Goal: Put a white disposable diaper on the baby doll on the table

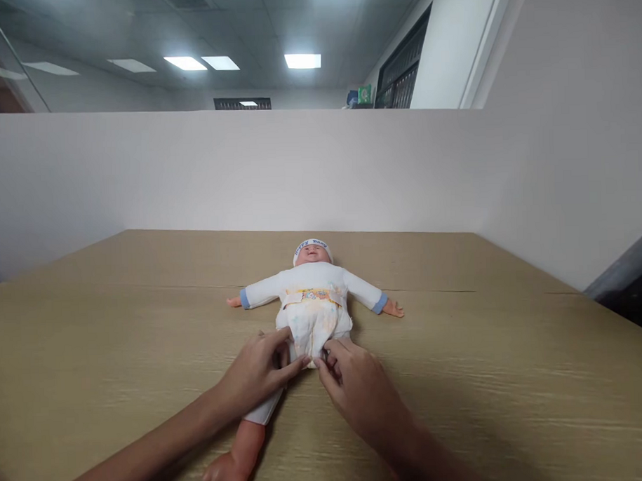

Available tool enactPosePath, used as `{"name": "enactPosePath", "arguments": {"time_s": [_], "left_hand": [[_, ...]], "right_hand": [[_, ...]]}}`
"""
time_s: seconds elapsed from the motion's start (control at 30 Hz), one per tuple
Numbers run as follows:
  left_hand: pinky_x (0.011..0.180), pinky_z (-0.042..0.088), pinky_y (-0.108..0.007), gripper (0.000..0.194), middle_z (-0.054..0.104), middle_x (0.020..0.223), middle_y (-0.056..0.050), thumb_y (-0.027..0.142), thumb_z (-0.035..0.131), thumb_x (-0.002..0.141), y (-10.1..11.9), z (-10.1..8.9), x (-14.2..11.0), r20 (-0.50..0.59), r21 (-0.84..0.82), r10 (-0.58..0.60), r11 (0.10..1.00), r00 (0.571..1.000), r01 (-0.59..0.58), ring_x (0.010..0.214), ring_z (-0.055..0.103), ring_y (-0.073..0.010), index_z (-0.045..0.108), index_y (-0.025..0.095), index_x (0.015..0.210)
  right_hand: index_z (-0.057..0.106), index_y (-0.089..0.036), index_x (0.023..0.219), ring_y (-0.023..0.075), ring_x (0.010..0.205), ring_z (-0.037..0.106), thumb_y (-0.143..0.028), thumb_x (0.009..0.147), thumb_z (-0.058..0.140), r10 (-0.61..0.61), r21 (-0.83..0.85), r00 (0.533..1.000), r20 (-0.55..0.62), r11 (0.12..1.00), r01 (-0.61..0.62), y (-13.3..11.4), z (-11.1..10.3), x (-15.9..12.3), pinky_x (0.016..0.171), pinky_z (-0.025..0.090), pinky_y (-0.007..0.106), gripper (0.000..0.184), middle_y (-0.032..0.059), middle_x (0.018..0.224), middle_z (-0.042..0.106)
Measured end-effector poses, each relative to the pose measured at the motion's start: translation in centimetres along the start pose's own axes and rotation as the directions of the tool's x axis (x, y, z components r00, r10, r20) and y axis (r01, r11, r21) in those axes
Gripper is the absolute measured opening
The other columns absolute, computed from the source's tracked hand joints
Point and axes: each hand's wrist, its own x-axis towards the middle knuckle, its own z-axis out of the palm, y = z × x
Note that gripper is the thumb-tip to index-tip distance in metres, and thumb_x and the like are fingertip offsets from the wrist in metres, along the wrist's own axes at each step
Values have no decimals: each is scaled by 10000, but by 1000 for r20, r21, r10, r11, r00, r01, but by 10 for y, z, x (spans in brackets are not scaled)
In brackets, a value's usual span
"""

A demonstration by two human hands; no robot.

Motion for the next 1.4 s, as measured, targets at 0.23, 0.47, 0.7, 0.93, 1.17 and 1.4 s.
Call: {"name": "enactPosePath", "arguments": {"time_s": [0.23,0.47,0.7,0.93,1.17,1.4], "left_hand": [[868,356,-375,363,636,791,22,423,686,1023,-9,4,-3,-49,-13,126,992,991,-127,846,587,-210,523,212,777],[982,397,-382,134,665,1238,-37,329,689,1014,-8,6,-9,-163,-92,197,973,967,-214,1132,593,-249,632,225,952],[860,375,-373,264,635,903,-2,318,676,990,-7,4,-4,-95,-94,182,977,979,-190,953,551,-239,496,220,824],[772,407,-329,307,589,955,19,392,753,936,-12,-2,-4,-83,-372,1,928,997,-32,848,517,-188,509,237,1039],[779,448,-319,448,662,1026,10,457,803,909,-19,-3,-8,-31,-538,-105,840,994,72,847,563,-171,437,256,1071],[737,461,-317,431,754,967,-27,530,823,875,-17,-5,-8,-2,-556,-181,818,984,149,828,634,-200,662,203,1104]], "right_hand": [[592,-226,887,189,731,616,-266,1058,555,1,12,999,-47,1000,-1,-1,9,-7,698,436,333,180,9,898,623],[615,-255,1088,222,917,640,-295,1069,536,4,86,1000,-31,996,-1,-12,4,-16,828,504,364,91,58,1184,639],[534,-255,902,202,704,591,-414,1022,561,94,112,996,-3,989,-93,-15,3,-7,671,410,326,200,-8,808,620],[586,-280,1038,208,592,576,-600,912,628,335,213,942,-30,923,-321,-6,-6,1,655,418,338,346,-40,705,683],[731,-302,993,243,742,638,-666,913,669,337,230,941,-31,919,-322,5,-18,-8,839,465,414,378,4,1044,829],[809,-312,1005,273,917,656,-569,953,675,258,317,966,24,914,-252,-2,-16,-7,840,482,390,294,16,1011,822]]}}
